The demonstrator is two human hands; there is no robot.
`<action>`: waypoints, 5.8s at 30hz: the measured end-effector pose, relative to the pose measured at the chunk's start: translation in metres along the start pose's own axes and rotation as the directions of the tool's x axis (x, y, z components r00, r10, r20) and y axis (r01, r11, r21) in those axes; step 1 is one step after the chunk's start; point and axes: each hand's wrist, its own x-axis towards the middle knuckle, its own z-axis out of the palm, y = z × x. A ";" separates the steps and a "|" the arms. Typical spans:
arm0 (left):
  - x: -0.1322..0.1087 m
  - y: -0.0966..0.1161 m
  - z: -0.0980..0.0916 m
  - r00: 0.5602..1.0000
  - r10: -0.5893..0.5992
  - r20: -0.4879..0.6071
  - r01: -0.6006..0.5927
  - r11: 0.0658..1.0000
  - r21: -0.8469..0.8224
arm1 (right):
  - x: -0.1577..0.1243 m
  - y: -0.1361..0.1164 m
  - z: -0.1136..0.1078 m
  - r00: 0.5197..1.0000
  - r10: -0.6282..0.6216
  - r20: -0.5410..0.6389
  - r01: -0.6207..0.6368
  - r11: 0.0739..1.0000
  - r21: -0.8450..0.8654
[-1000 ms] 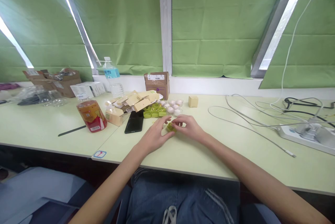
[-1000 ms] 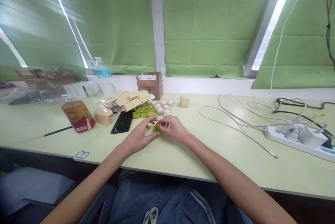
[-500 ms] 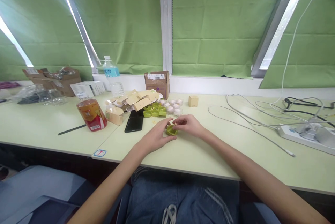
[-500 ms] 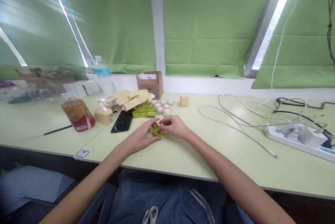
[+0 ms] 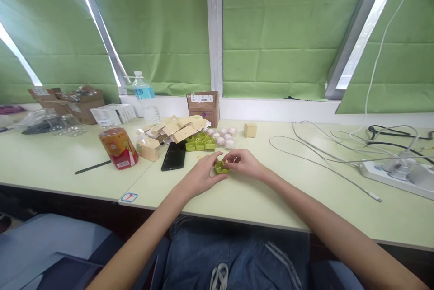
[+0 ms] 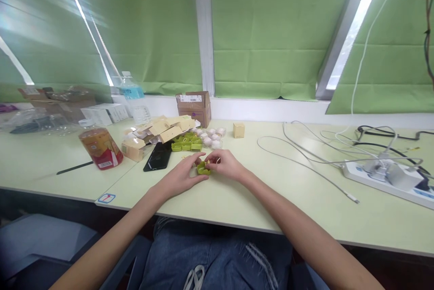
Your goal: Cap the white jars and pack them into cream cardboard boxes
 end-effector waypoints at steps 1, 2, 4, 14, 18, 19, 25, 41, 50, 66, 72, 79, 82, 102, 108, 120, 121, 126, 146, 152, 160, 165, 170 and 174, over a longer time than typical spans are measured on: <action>0.000 0.000 0.000 1.000 0.002 -0.005 -0.002 1.000 -0.007 | 0.000 0.000 0.001 1.000 -0.005 0.002 0.005 1.000 -0.005; 0.000 0.000 0.000 1.000 0.006 -0.009 -0.006 1.000 -0.014 | 0.000 0.001 0.001 1.000 -0.013 0.002 0.013 1.000 -0.011; 0.000 0.000 0.000 1.000 0.013 -0.015 -0.013 1.000 -0.024 | 0.000 0.001 0.002 0.999 -0.040 0.000 0.040 0.999 -0.022; 0.005 -0.003 0.001 0.995 0.038 -0.094 -0.048 0.994 -0.100 | 0.001 0.004 0.006 0.996 -0.076 -0.051 0.078 0.996 0.048; 0.006 -0.007 0.004 0.991 0.067 -0.120 -0.083 0.987 -0.140 | 0.000 0.003 0.006 0.988 -0.117 -0.096 0.121 0.992 0.037; 0.006 -0.008 0.005 0.989 0.076 -0.129 -0.095 0.984 -0.150 | 0.000 0.002 0.007 0.985 -0.139 -0.100 0.142 0.990 0.025; 0.007 -0.010 0.005 0.978 0.113 -0.174 -0.140 0.979 -0.151 | -0.002 0.001 0.010 0.953 -0.275 -0.124 0.273 0.961 -0.032; 0.005 -0.009 0.002 0.968 0.163 -0.192 -0.190 0.973 -0.129 | -0.002 0.008 0.018 0.932 -0.313 -0.182 0.305 0.950 -0.070; 0.005 -0.006 -0.001 0.958 0.188 -0.215 -0.210 0.975 -0.080 | -0.006 0.004 0.019 0.923 -0.349 -0.161 0.330 0.934 -0.134; 0.005 0.001 -0.004 0.960 0.150 -0.237 -0.172 0.982 -0.074 | -0.001 0.010 0.017 0.953 -0.251 -0.168 0.249 0.968 -0.032; 0.005 0.001 -0.005 0.961 0.112 -0.252 -0.143 0.984 -0.107 | -0.002 0.004 0.005 0.949 -0.310 -0.050 0.306 0.949 -0.078; 0.005 0.002 -0.005 0.961 0.104 -0.257 -0.144 0.979 -0.145 | -0.004 0.003 0.009 0.919 -0.392 -0.049 0.368 0.895 -0.254; 0.006 0.003 -0.004 0.953 0.118 -0.279 -0.164 0.976 -0.146 | -0.005 0.003 0.013 0.912 -0.396 -0.103 0.361 0.897 -0.255; 0.005 0.009 -0.005 0.924 0.119 -0.364 -0.172 0.978 -0.115 | 0.000 0.000 0.003 0.939 -0.334 -0.078 0.331 0.942 -0.051; 0.004 0.007 -0.006 0.933 0.099 -0.345 -0.149 0.981 -0.121 | -0.003 -0.006 -0.005 0.994 -0.105 -0.023 0.108 0.965 0.240; 0.005 0.004 -0.003 0.936 0.125 -0.329 -0.202 0.956 -0.212 | -0.003 -0.009 0.010 0.991 -0.088 -0.105 0.108 0.974 0.198; 0.005 0.004 -0.003 0.933 0.126 -0.337 -0.207 0.954 -0.216 | -0.003 -0.010 0.011 0.990 -0.076 -0.118 0.098 0.977 0.191; 0.006 0.007 -0.002 0.924 0.086 -0.372 -0.213 0.925 -0.316 | -0.006 -0.019 0.013 0.955 -0.175 -0.241 0.188 0.982 0.032; 0.005 0.008 -0.005 0.942 0.110 -0.317 -0.241 0.880 -0.409 | -0.001 -0.001 0.007 0.992 -0.079 -0.100 0.111 0.923 0.370; 0.005 0.009 -0.007 0.941 0.166 -0.294 -0.273 0.887 -0.372 | -0.001 0.000 0.008 0.981 -0.095 -0.167 0.141 0.946 0.293; 0.006 0.012 -0.005 0.968 0.024 -0.251 -0.118 0.923 -0.367 | -0.003 -0.006 0.007 0.964 -0.160 -0.211 0.196 0.967 0.161; 0.007 0.009 -0.006 0.965 0.061 -0.256 -0.121 0.967 -0.226 | -0.007 -0.009 0.012 0.945 -0.285 -0.160 0.297 0.953 0.061; 0.006 0.011 -0.008 0.970 0.086 -0.227 -0.124 0.980 -0.158 | -0.008 -0.010 0.014 0.935 -0.335 -0.112 0.329 0.942 -0.073; 0.005 0.015 -0.009 0.977 0.030 -0.212 -0.075 0.975 -0.207 | -0.008 -0.008 0.015 0.923 -0.374 -0.090 0.353 0.917 -0.188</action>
